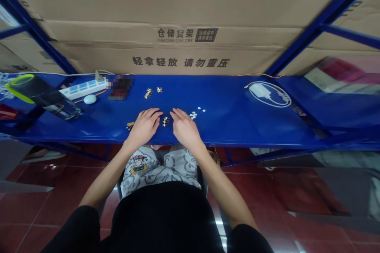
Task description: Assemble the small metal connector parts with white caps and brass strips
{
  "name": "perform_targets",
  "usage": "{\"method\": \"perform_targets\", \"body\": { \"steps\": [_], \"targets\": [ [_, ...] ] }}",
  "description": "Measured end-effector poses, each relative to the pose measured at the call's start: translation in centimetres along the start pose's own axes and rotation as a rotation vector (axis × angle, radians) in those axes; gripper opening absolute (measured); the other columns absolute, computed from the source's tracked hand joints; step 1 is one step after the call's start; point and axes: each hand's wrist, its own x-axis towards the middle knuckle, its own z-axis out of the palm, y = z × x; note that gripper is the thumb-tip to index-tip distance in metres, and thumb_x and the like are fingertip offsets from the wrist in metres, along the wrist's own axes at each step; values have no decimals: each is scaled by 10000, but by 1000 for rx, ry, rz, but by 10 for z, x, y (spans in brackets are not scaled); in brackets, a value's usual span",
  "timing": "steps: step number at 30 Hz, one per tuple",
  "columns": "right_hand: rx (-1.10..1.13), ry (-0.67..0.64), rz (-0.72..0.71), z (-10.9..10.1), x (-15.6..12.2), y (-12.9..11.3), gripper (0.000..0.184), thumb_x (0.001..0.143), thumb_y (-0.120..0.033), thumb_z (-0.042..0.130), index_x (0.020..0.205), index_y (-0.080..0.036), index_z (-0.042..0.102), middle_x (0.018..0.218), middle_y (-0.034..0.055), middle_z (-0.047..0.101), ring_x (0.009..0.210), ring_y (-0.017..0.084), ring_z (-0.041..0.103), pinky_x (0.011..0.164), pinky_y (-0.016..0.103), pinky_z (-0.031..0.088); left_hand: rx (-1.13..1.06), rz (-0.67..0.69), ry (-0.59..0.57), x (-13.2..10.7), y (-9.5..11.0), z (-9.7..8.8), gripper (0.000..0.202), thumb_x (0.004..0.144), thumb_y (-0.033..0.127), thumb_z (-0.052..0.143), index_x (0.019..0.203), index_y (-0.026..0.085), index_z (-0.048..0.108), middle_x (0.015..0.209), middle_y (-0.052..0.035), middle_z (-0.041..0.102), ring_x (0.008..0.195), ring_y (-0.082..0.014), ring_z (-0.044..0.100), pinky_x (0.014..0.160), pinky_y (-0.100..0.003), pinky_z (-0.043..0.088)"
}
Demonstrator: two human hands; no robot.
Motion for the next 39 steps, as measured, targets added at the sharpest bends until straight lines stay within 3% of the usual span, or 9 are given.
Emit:
{"method": "perform_targets", "body": {
  "steps": [7,11,15,22,26,31,39],
  "targets": [
    [51,11,9,-6,1,-2,549,922,-57,368,1402,-136,622,1436,140,620,1377,304,549,1106,504,514,-2,0,10,0,0,2,362,1046,172,396,1338,171,609,1420,-110,608,1339,-284,535,1117,-469,416],
    [191,71,16,-12,-1,-5,400,1019,-239,442,1341,-193,673,1312,113,707,1265,270,647,1085,466,528,4,4,10,0,-1,2,358,1044,174,404,1338,162,608,1421,-110,607,1339,-284,535,1123,-461,411],
    [254,27,-117,-15,-3,-3,357,985,-398,610,1293,-244,705,1369,74,680,1259,263,650,1109,484,499,2,8,11,0,-1,1,354,1039,170,402,1328,160,607,1418,-112,610,1343,-283,533,1124,-459,412],
    [121,23,-180,-11,-1,-4,241,984,-328,634,1175,-278,772,1351,54,691,1197,271,677,1037,498,527,-59,-48,30,1,3,-1,368,1019,139,407,1361,142,543,1396,-123,623,1324,-267,560,1133,-429,420],
    [136,20,-237,-9,4,-1,236,1002,-261,594,1090,-219,808,1241,88,746,1130,277,705,998,477,558,-61,-91,58,1,4,-1,396,1001,129,439,1391,115,510,1430,-143,591,1337,-282,550,1140,-423,433],
    [221,13,-285,-4,24,14,234,993,-214,594,1076,-220,813,1182,86,769,1081,255,717,969,442,589,-48,-114,110,0,3,1,401,999,138,449,1396,127,502,1465,-147,558,1344,-292,541,1130,-450,451],
    [180,-98,-384,9,85,31,232,977,-190,610,1075,-243,814,1166,57,777,1074,249,700,969,425,563,-13,-128,246,0,4,-2,416,986,146,474,1403,140,470,1531,-182,474,1395,-325,487,1134,-498,432]
  ]
}}
